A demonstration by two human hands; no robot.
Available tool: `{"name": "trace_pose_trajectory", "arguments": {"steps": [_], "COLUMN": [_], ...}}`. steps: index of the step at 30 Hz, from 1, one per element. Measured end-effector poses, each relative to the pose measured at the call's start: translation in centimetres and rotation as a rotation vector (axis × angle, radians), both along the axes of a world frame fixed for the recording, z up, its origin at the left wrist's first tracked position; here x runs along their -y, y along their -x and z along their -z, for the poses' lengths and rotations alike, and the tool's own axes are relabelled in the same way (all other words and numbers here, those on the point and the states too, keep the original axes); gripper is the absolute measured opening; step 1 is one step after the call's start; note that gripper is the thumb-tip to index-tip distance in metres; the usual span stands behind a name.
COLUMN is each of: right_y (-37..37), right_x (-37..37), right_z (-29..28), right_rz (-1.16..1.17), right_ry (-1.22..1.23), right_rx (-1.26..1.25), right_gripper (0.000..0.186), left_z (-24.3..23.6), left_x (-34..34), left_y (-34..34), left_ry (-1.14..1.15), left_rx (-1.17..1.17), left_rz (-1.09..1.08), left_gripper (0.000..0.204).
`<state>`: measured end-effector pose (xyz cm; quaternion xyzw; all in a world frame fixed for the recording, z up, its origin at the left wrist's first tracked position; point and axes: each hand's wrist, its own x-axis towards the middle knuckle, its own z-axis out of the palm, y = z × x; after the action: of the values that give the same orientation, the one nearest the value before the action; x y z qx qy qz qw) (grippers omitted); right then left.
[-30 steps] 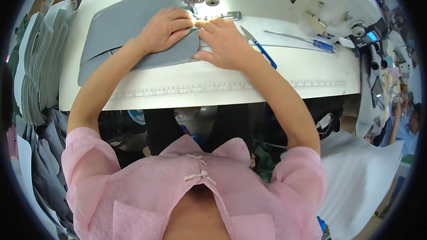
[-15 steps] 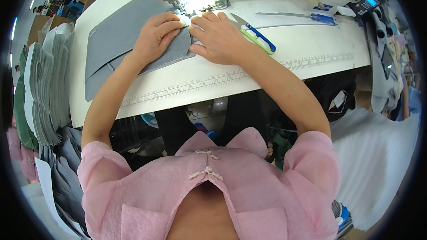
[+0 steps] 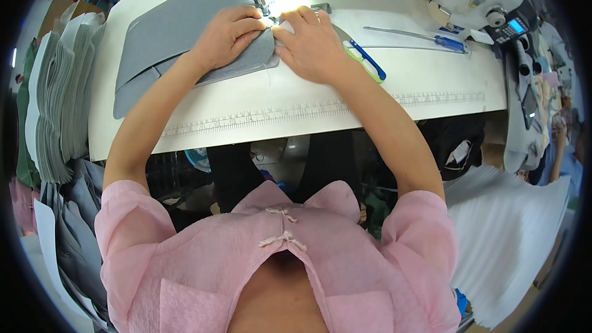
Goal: Sewing fabric pieces together and attaching labels to create laptop or tablet sleeves using an industrial sewing machine.
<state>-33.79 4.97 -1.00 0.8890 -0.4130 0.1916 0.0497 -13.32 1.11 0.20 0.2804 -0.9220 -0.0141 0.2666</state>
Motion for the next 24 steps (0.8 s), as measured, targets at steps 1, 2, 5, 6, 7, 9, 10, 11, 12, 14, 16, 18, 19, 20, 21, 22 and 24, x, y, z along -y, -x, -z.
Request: {"name": "trace_pose_trajectory", "arguments": {"steps": [1,2,5,6,7,9,10,11,12,14,16,18,19,20,21,22,24], "right_y": [0.0,0.1,0.4,0.6,0.9,1.2,1.4,1.4,1.4,1.2,1.1,1.1,1.0,1.0,0.9,0.8,0.7], "right_x": [0.0,0.1,0.2,0.1,-0.1,-0.2,-0.4,-0.5,-0.6,-0.7,-0.7,-0.7,-0.7,-0.7,-0.7,-0.7,-0.7], "right_z": [0.1,0.2,0.3,0.3,0.3,0.3,0.4,0.4,0.5,0.6,0.6,0.6,0.6,0.6,0.7,0.7,0.8], "right_rz": [0.004,0.024,-0.03,-0.035,-0.076,-0.109,-0.107,-0.092,-0.09,-0.053,-0.036,-0.014,-0.018,-0.017,0.001,-0.012,0.041], "right_ry": [0.01,-0.007,0.009,0.03,0.052,0.074,0.071,0.039,0.059,0.026,0.047,0.006,0.03,0.048,0.018,0.062,0.01], "right_rx": [0.003,-0.018,0.021,0.053,0.08,0.114,0.094,0.056,0.086,-0.031,-0.05,-0.095,-0.073,-0.039,-0.039,-0.004,-0.062], "right_gripper": [0.029,0.028,0.027,0.027,0.028,0.028,0.029,0.029,0.029,0.031,0.032,0.032,0.032,0.03,0.029,0.029,0.029], "left_z": [0.1,0.1,-0.3,-0.6,-0.9,-1.6,-1.7,-1.8,-1.8,-1.6,-1.3,-1.0,-0.8,-0.7,-0.6,-0.5,-0.2], "left_x": [0.1,0.1,-0.2,-0.4,-0.8,-2.2,-3.3,-4.4,-5.3,-6.3,-6.9,-7.0,-7.1,-7.1,-7.1,-7.1,-7.2], "left_y": [0.0,0.0,0.1,0.2,0.3,0.4,0.4,0.5,0.7,1.3,1.7,2.1,2.2,2.4,2.5,2.6,2.7], "left_ry": [0.01,0.015,0.056,0.063,0.097,0.142,0.108,0.072,0.06,0.03,0.023,0.069,0.066,0.084,0.101,0.098,0.127], "left_rx": [-0.012,0.006,0.043,0.1,0.063,0.045,0.042,0.04,0.062,0.053,0.044,0.021,0.023,0.019,0.015,0.017,0.019], "left_rz": [0.015,0.006,-0.008,-0.03,-0.011,0.002,0.002,0.004,-0.006,-0.045,-0.083,-0.143,-0.139,-0.155,-0.172,-0.168,-0.189], "left_gripper": [0.011,0.012,0.014,0.015,0.015,0.019,0.022,0.025,0.028,0.028,0.029,0.027,0.027,0.025,0.023,0.023,0.02]}}
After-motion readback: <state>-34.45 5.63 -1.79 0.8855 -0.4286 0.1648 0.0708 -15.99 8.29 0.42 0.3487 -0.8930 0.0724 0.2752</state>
